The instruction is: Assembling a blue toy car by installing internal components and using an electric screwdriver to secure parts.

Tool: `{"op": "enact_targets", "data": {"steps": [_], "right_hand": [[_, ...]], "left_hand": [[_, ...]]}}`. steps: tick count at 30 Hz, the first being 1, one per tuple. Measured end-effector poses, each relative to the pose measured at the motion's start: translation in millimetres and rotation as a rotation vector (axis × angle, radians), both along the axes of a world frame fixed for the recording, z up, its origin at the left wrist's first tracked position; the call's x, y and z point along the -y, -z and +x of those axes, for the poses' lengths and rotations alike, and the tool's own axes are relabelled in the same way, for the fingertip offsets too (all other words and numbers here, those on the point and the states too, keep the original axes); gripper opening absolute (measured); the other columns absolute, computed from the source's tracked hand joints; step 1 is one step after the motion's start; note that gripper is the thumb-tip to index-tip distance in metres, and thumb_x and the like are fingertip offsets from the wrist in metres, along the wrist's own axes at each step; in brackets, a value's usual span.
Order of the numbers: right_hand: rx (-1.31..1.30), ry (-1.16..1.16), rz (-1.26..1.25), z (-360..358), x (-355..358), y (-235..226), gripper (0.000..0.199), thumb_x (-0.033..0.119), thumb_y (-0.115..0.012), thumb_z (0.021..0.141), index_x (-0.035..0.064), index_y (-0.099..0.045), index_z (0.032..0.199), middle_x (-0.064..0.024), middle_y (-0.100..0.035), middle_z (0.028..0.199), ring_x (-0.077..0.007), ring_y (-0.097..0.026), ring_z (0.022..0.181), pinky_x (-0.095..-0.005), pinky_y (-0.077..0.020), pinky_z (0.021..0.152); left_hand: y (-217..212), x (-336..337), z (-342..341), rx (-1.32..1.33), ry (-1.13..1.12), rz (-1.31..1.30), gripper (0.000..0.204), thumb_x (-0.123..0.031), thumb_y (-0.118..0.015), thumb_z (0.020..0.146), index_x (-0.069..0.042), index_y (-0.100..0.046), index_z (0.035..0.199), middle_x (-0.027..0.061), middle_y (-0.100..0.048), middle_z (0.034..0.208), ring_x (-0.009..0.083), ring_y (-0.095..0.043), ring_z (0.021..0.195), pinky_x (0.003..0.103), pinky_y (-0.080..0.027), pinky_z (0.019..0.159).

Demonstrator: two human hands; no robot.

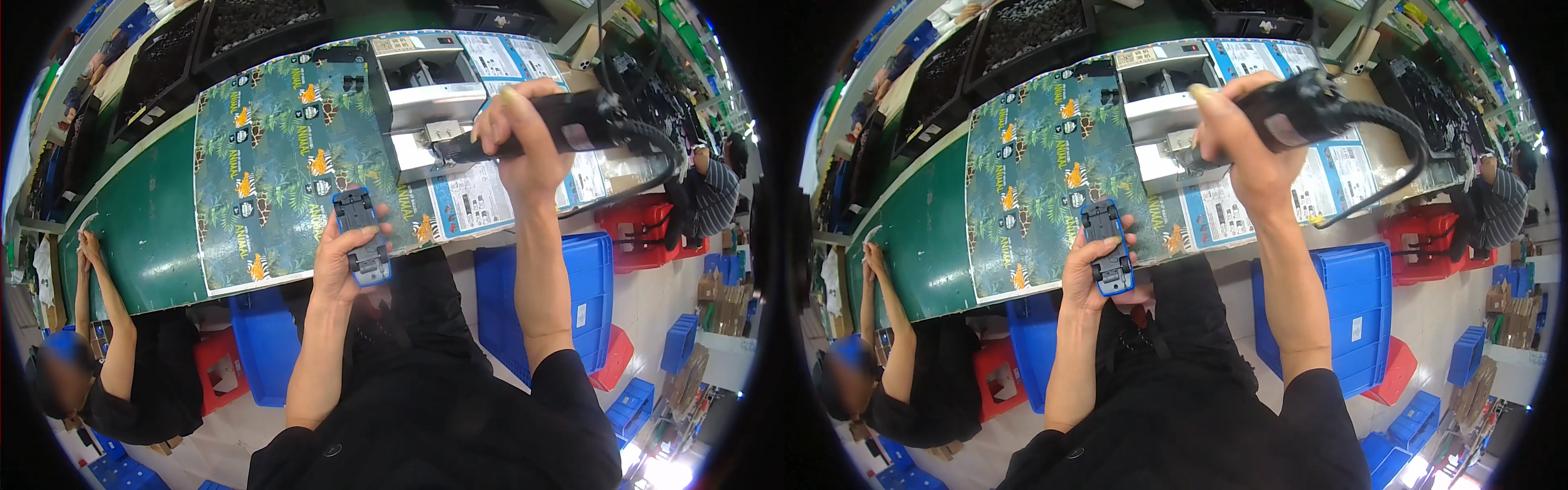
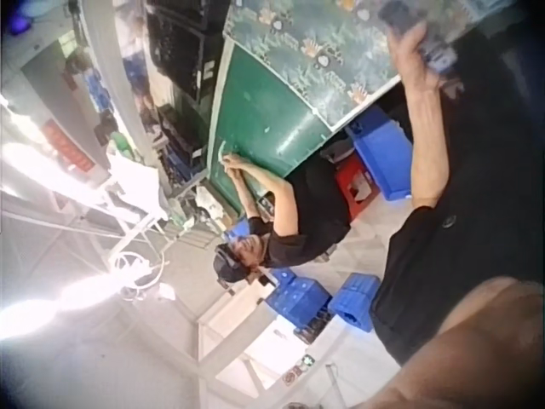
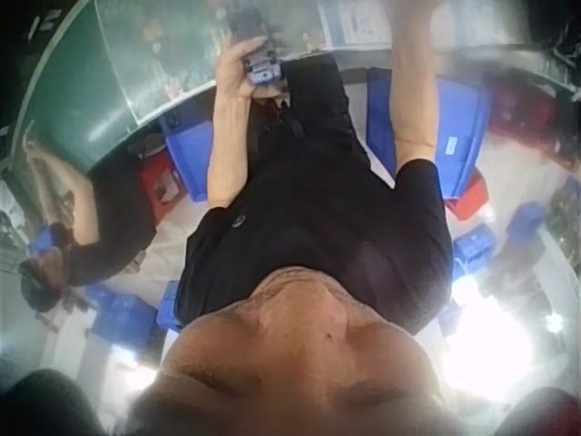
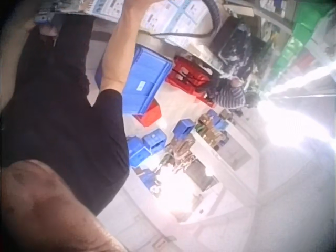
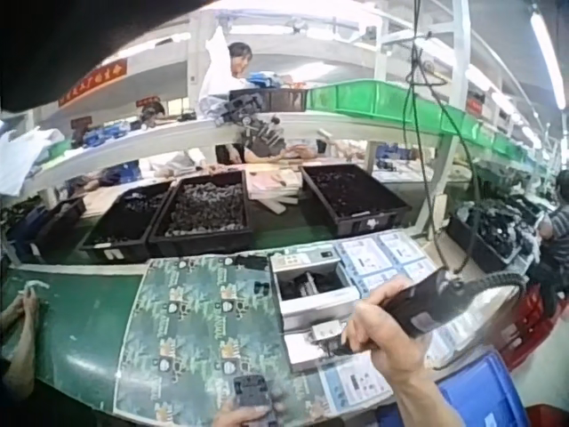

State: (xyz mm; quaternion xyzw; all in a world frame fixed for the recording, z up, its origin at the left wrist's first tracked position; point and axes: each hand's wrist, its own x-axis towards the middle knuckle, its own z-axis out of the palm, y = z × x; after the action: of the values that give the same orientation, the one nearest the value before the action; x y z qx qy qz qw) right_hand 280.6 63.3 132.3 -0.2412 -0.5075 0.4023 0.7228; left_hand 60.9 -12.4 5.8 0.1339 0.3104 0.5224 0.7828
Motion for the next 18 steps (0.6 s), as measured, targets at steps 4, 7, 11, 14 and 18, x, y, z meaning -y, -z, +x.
{"op": "enact_targets", "data": {"steps": [4, 7, 11, 14, 18], "right_hand": [[0.108, 0.016, -0.015, -8, -4, 0, 0.016, 0.006, -0.077, 0.081, 0.0037, -0.061, 0.082, -0.0029, -0.06, 0.06, -0.0085, -0.055, 0.047, -0.0215, -0.0437, 0.045], [0.253, -0.005, 0.041, -5, -18, -4, 0.012, 0.01, -0.073, 0.085, 0.002, -0.064, 0.087, -0.0024, -0.058, 0.059, -0.0092, -0.053, 0.045, -0.0236, -0.0436, 0.046], [0.198, -0.12, -0.141, 0, -11, -17, 0.017, 0.018, -0.058, 0.093, 0.0034, -0.057, 0.085, -0.0039, -0.048, 0.061, -0.014, -0.048, 0.051, -0.0314, -0.0445, 0.058], [-0.04, -0.278, -0.19, 8, 8, -6, 0.017, 0.019, -0.061, 0.092, 0.0012, -0.061, 0.092, -0.0061, -0.051, 0.058, -0.0156, -0.049, 0.045, -0.0306, -0.0462, 0.053], [-0.096, -0.51, -0.008, 1, 42, -3, 0.019, 0.021, -0.056, 0.092, 0.0036, -0.05, 0.094, -0.0053, -0.05, 0.062, -0.0139, -0.047, 0.048, -0.0324, -0.0474, 0.054]], "left_hand": [[-1, -3, 3, 0.029, -0.06, -0.008, 0.066, 0.008, -0.06, 0.081, -0.012, -0.043, 0.142, 0.0172, -0.061, 0.117, 0.0259, -0.066, 0.092, 0.042, -0.061, 0.077], [4, -7, 4, 0.027, -0.081, 0.018, 0.064, 0.008, -0.058, 0.082, -0.01, -0.043, 0.141, 0.0174, -0.061, 0.118, 0.0261, -0.066, 0.092, 0.041, -0.06, 0.077], [6, -9, 8, 0.044, -0.084, 0.041, 0.062, 0.008, -0.059, 0.081, -0.006, -0.044, 0.139, 0.0185, -0.061, 0.12, 0.0254, -0.067, 0.093, 0.04, -0.061, 0.075], [5, -7, 6, 0.075, -0.068, 0.06, 0.07, 0.01, -0.062, 0.077, -0.011, -0.043, 0.141, 0.0155, -0.062, 0.115, 0.0237, -0.066, 0.091, 0.04, -0.06, 0.075], [2, -7, 7, 0.009, -0.047, 0.118, 0.08, 0.006, -0.066, 0.074, -0.011, -0.038, 0.147, 0.0156, -0.062, 0.116, 0.0232, -0.067, 0.09, 0.04, -0.06, 0.076]]}}
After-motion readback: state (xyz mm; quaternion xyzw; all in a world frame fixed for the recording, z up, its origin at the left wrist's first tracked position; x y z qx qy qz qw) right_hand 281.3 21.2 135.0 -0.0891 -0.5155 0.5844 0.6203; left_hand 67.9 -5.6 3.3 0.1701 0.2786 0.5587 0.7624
